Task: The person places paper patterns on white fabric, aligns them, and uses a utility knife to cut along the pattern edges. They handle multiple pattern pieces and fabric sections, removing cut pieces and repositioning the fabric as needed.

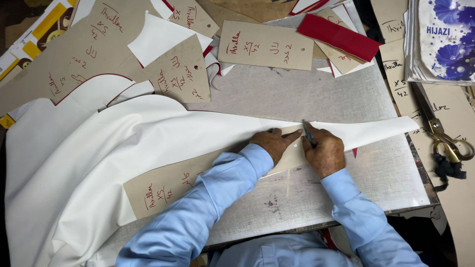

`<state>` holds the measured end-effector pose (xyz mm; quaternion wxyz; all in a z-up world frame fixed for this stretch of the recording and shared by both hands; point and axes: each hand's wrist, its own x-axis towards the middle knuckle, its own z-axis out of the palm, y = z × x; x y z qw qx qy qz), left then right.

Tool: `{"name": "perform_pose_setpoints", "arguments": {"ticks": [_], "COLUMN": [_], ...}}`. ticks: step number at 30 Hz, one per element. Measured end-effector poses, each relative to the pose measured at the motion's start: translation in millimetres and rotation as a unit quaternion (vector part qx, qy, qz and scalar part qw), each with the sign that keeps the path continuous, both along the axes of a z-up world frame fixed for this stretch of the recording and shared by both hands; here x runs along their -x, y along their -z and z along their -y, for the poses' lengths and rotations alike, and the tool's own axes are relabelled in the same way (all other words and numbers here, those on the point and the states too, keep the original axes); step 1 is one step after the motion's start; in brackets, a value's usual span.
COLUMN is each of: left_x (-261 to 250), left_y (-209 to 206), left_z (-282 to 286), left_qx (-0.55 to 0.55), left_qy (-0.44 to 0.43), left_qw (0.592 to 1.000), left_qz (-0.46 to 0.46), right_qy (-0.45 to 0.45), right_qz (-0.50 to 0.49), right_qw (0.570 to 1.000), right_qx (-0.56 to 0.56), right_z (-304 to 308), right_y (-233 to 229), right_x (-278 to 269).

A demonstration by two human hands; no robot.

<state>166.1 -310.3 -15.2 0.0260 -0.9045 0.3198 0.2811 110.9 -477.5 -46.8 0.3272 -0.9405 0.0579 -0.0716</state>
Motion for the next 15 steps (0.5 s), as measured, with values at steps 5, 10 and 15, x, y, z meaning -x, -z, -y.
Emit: {"name": "perform_pose_setpoints", "arguments": {"ticks": [5, 10, 15], "left_x": [-2, -7, -5], "left_y": [3, 6, 8], "left_z": [7, 8, 10], "left_qx": [-0.026, -0.016, -0.03], "left_qy": [-0.011, -0.023, -0.007], "left_qw": [0.999, 0.999, 0.999], "left_qz": [-0.026, -0.023, -0.027], "right_qy": [0.021, 0.008, 0.02], "right_qz": [0.002, 0.013, -0.072], "right_qw": [0.999, 0.999, 0.993], "right_qx": [0.046, 0.031, 0.09], "right_z": [-5, -6, -10], "right_y": [-7, -6, -6], "right_x": [-4, -11, 5]}}
